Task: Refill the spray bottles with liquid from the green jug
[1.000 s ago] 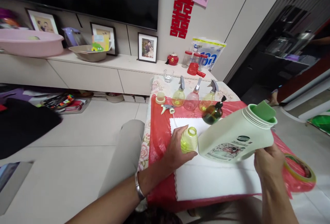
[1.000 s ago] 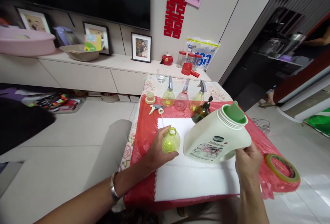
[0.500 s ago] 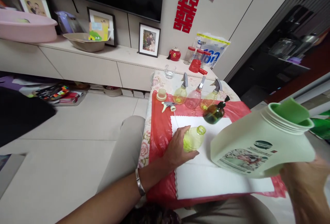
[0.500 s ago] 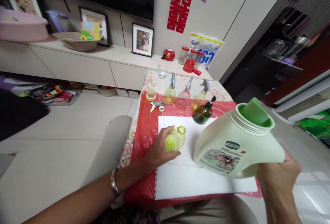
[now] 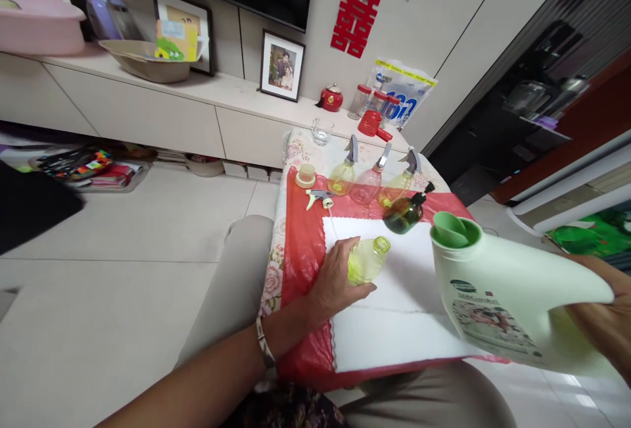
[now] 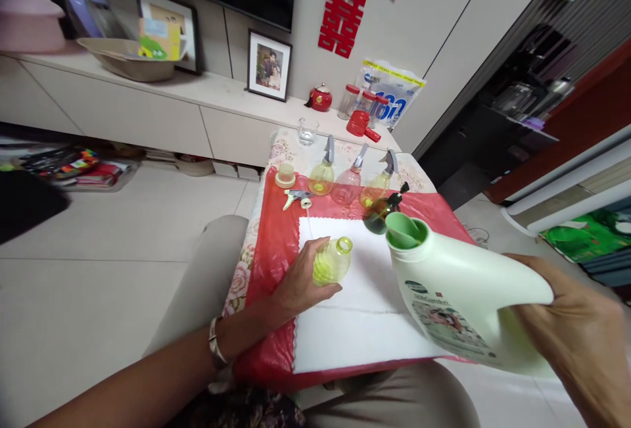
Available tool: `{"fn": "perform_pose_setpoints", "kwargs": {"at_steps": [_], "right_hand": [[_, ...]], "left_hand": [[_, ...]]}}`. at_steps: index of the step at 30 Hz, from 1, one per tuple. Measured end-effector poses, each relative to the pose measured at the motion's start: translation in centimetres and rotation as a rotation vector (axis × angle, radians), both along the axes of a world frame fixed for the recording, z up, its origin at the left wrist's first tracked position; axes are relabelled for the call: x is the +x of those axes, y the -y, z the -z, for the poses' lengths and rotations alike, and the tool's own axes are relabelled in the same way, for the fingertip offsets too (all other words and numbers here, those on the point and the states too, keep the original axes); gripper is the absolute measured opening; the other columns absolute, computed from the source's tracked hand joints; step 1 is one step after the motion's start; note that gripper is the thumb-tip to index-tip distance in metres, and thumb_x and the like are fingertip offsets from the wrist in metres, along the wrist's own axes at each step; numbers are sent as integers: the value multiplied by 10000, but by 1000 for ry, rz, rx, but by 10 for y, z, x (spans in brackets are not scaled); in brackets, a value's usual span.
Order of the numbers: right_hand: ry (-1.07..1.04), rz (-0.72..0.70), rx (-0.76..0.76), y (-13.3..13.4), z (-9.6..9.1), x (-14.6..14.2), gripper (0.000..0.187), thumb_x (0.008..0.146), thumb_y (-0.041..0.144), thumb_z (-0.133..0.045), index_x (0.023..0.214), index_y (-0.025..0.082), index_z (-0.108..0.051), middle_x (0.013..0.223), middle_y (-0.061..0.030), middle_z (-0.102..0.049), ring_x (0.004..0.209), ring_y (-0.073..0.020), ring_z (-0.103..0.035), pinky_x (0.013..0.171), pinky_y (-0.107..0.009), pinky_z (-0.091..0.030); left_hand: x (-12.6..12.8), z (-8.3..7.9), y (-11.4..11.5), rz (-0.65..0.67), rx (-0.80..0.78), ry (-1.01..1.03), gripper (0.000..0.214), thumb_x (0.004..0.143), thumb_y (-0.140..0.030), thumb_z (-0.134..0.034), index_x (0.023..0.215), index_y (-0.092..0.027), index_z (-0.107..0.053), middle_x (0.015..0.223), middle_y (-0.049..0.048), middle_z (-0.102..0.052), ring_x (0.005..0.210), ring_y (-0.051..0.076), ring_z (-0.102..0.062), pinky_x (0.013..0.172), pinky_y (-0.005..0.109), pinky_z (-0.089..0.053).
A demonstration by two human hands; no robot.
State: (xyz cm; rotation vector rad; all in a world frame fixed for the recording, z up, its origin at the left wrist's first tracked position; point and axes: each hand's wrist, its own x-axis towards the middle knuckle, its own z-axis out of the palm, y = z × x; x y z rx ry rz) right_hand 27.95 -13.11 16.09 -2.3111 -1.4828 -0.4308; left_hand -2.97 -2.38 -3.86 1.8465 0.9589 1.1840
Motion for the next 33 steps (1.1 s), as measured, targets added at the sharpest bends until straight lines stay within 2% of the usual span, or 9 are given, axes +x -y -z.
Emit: {"fn": "perform_pose_setpoints", "kwargs": {"at_steps": [3,6,11,17,26,33], "right_hand": [[-53,71,-58,-5,-4,-7,548,662,513,-522,1117,275,-713,733,-10,-672,651,-207,-649,572,-258,-457],[-16,120,-185,-12,-10,-11,566,629,492,-522,1116,281,-720,675,-16,-642,568,-195,-609,560,-265,-443],[36,100,-236,-21,-21,-23,579,538,530,-483,1013,316,-738,708,-14,-662,591,-224,-624,564,-291,-435],[83,129,-350,-23,-27,-37,637,537,587,-439,1053,355,-730,815,-10,-695,757,-270,-673,617,-317,-434],[63,172,-419,-28,-35,-53,666,469,545,-441,1060,403,-714,803,8,-672,739,-266,-635,621,-320,-402],[196,169,-443,-28,-38,-39,609,526,508,-523,1103,428,-703,870,-19,-691,667,-241,-615,569,-293,-387]], "left_hand": [[0,1,0,2,-7,13,920,636,-186,-851,1415,-252,-367,1351,124,-527,1296,333,-519,1124,554,-438],[1,-1,1,9,-40,16,913,634,-183,-844,1415,-266,-379,1348,111,-530,1289,326,-520,1126,543,-435],[1,-5,1,26,-101,-14,894,619,-160,-839,1390,-253,-395,1307,105,-557,1242,324,-543,1088,539,-461],[1,-4,-1,32,-64,-6,885,629,-150,-830,1390,-255,-392,1314,97,-557,1249,315,-534,1096,519,-452],[0,-4,0,27,-26,-7,883,643,-173,-836,1396,-256,-382,1307,92,-551,1263,321,-530,1101,529,-448],[1,-1,0,20,5,-14,862,664,-199,-830,1398,-260,-382,1296,88,-556,1247,314,-543,1090,522,-462]]}}
